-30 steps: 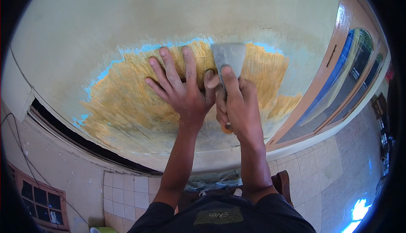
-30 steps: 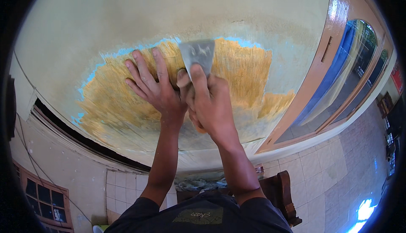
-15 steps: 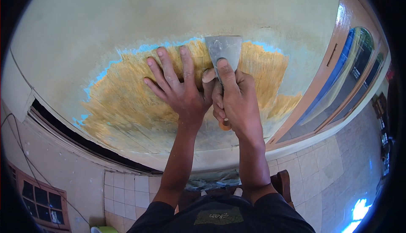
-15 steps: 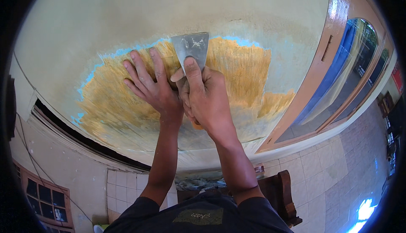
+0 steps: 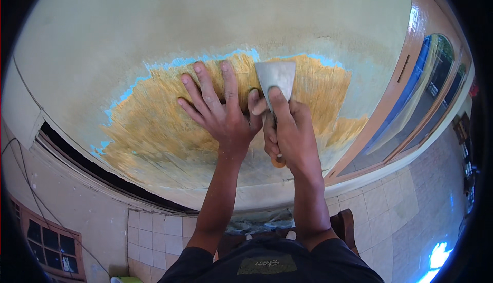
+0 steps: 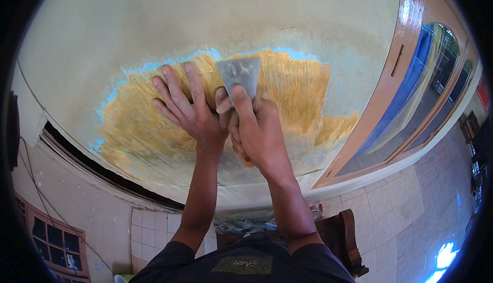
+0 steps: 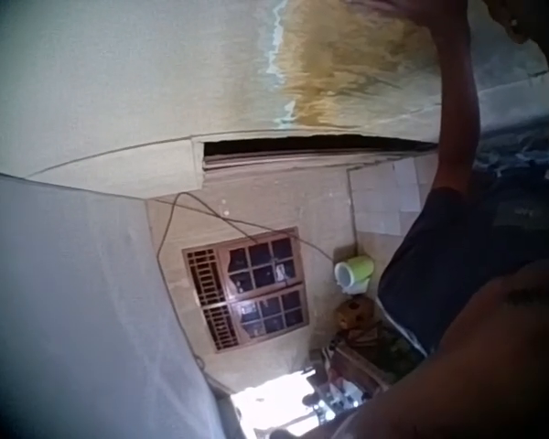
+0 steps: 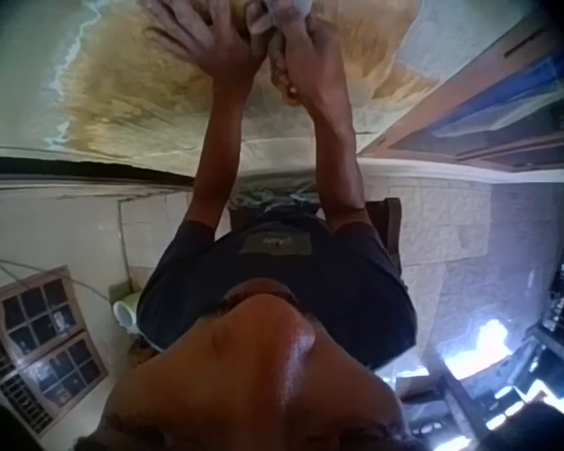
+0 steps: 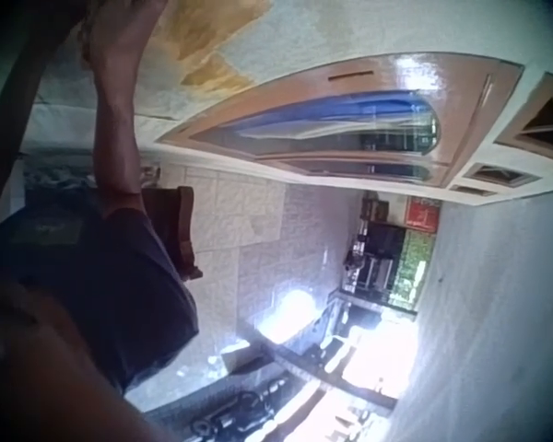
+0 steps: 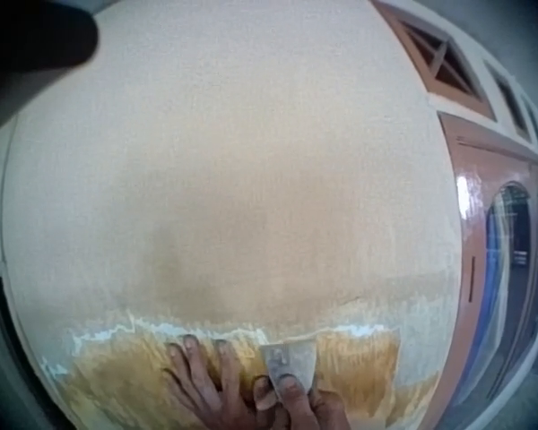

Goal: The person is scraping old paint or plaster from a wall using a putty knife/scraper tool.

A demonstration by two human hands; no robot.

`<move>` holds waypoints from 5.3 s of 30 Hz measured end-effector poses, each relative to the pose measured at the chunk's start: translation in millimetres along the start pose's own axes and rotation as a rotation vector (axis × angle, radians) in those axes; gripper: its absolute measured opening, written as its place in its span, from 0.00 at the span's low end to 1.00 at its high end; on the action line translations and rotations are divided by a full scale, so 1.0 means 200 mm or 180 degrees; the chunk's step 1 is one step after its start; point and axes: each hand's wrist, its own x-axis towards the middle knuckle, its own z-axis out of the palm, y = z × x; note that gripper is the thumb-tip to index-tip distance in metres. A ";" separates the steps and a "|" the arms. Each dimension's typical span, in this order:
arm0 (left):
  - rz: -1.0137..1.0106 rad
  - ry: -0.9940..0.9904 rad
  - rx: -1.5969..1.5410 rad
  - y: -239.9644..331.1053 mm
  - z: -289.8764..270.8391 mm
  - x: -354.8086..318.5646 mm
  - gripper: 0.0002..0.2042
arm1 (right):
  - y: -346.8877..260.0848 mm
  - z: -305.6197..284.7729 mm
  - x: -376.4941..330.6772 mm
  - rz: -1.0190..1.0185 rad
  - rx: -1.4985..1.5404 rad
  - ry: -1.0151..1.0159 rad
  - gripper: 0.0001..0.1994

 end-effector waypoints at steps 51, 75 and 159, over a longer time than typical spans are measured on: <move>-0.0082 -0.0012 -0.0183 0.00 -0.07 0.00 0.29 | -0.04 0.06 -0.03 -0.0135 0.0209 0.0189 0.25; -0.0055 -0.0084 -0.0100 0.03 -0.05 0.00 0.30 | -0.09 0.05 -0.03 -0.0112 0.0351 0.0222 0.25; -0.0045 -0.0053 -0.0254 0.09 -0.11 0.00 0.30 | -0.10 -0.03 -0.07 -0.0189 0.0110 0.0244 0.25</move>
